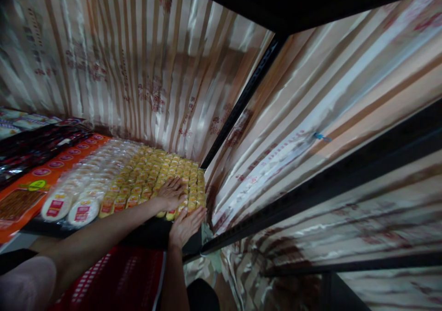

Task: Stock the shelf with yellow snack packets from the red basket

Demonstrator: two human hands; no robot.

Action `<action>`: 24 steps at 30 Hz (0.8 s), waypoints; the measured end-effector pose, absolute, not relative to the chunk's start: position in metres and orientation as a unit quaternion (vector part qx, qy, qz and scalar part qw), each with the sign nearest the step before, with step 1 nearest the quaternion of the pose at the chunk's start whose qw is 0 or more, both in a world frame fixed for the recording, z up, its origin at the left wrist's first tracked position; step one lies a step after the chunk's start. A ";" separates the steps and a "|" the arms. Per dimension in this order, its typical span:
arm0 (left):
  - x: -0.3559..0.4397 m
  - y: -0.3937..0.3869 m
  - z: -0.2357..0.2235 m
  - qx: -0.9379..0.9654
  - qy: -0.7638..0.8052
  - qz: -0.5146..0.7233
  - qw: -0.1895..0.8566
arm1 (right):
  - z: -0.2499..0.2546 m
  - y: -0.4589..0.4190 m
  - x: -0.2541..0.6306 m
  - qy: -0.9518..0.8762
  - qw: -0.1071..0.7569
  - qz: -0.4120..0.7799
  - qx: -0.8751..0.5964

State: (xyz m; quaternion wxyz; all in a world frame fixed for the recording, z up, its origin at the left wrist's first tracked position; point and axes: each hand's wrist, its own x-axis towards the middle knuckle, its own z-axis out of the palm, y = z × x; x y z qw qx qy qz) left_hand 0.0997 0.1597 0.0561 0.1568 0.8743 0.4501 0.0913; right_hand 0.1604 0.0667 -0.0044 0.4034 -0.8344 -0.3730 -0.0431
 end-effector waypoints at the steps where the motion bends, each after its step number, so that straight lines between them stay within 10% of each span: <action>1: 0.102 0.161 0.059 0.875 0.449 0.095 0.156 | -0.005 0.067 0.161 -0.374 0.404 -0.043 -0.834; 24: 0.130 0.197 0.062 0.863 0.466 0.089 0.174 | -0.010 0.066 0.165 -0.381 0.423 -0.050 -0.821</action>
